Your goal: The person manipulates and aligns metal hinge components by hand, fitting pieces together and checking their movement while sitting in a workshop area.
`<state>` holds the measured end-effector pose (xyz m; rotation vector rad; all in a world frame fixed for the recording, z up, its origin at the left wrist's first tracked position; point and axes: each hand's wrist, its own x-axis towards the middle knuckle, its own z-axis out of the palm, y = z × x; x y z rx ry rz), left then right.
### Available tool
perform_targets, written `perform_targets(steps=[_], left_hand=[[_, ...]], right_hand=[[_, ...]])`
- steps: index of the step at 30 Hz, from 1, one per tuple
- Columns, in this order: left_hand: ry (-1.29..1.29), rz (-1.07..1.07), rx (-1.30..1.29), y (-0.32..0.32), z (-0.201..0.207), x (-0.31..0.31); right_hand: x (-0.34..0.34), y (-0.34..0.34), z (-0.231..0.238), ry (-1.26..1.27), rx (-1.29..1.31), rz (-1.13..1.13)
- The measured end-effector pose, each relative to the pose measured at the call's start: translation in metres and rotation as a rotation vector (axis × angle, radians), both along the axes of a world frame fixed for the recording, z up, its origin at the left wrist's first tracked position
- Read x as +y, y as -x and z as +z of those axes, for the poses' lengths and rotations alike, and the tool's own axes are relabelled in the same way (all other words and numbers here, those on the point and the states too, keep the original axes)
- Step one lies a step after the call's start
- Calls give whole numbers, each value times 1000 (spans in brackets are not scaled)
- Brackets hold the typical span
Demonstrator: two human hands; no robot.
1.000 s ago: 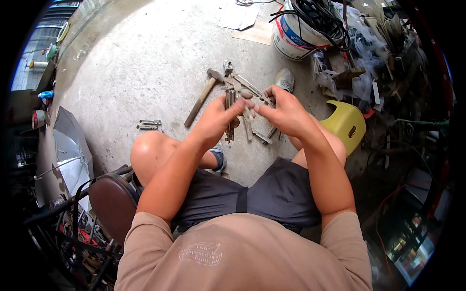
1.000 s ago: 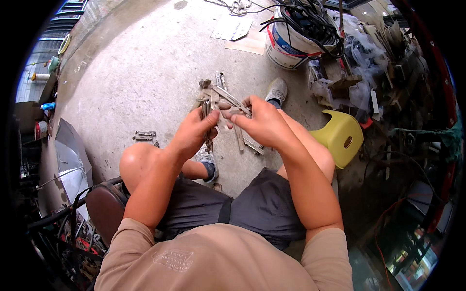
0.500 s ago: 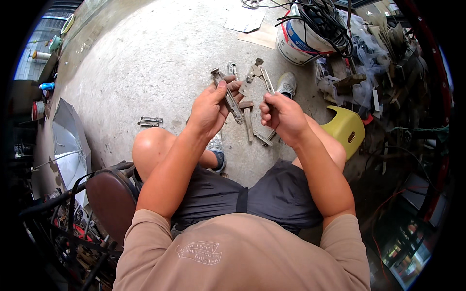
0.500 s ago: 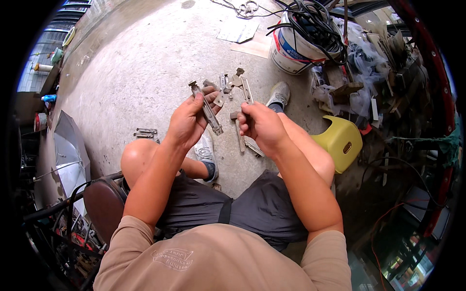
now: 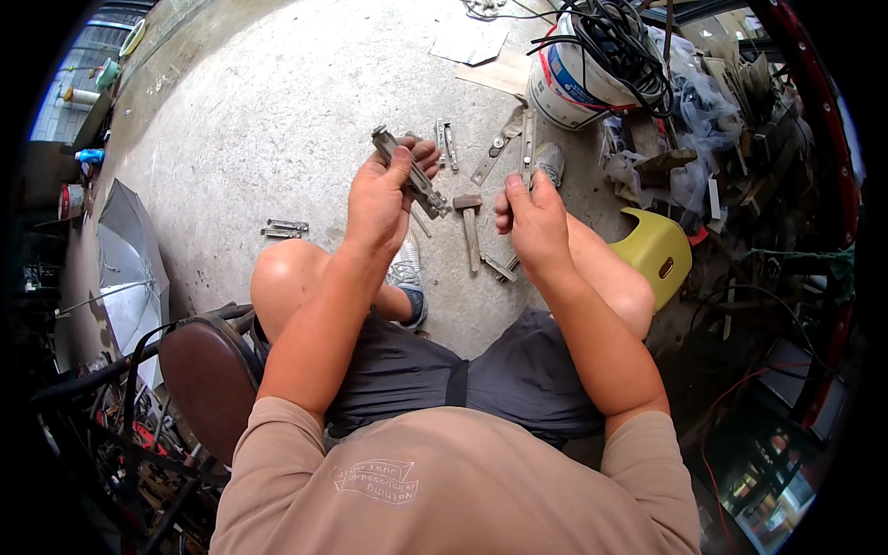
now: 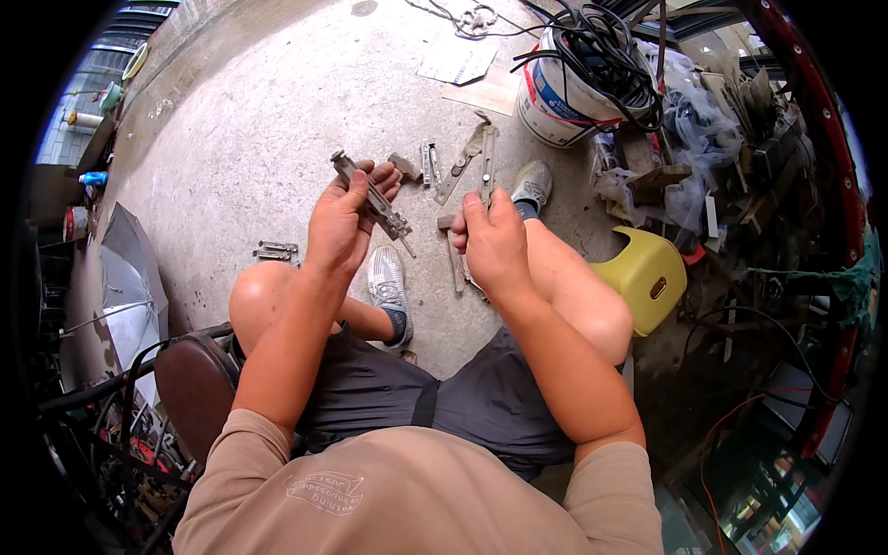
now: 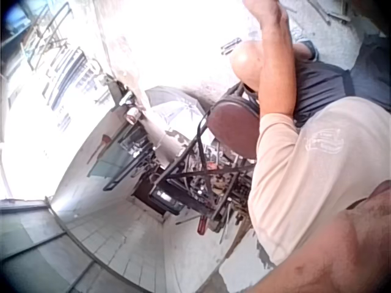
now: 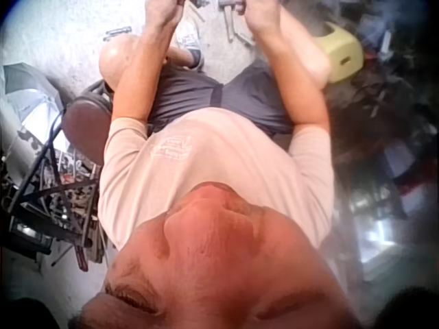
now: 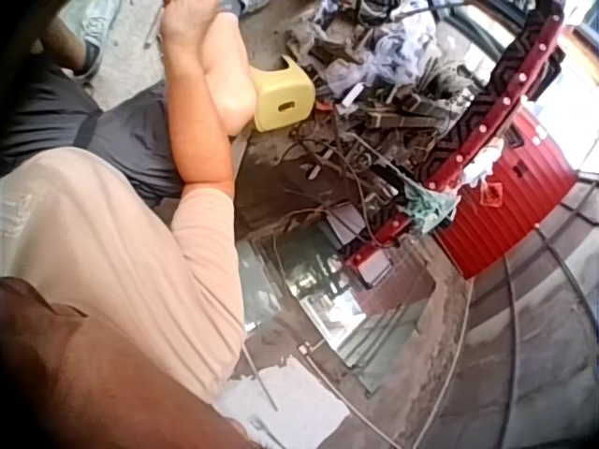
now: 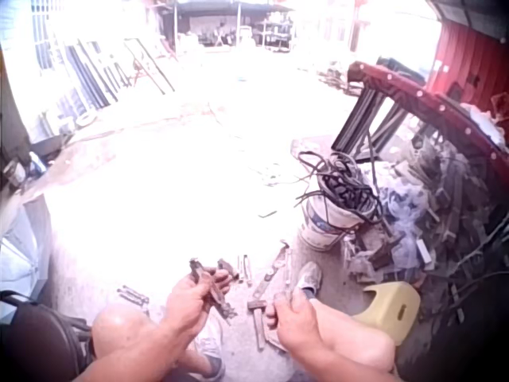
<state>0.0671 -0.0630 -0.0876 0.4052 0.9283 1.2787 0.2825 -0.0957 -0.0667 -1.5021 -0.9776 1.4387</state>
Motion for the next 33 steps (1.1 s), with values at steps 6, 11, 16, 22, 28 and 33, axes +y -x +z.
perform_targets(steps=[6,11,16,22,28,33], left_hand=[[14,-78,-103,-7,4,1],[-30,-125,-83,-20,0,-4],[7,-251,-104,-27,-2,-14],[51,-389,121,-30,7,-22],[-23,-508,227,-24,11,-20],[-24,-512,161,-19,16,-21]], right_hand=[[-4,1,-39,15,-301,65],[-14,17,-24,-29,-128,118],[-12,10,-29,-16,-131,155],[-15,11,-19,-68,-242,222],[-18,12,-15,-135,-529,222],[-13,9,-8,-122,-550,218]])
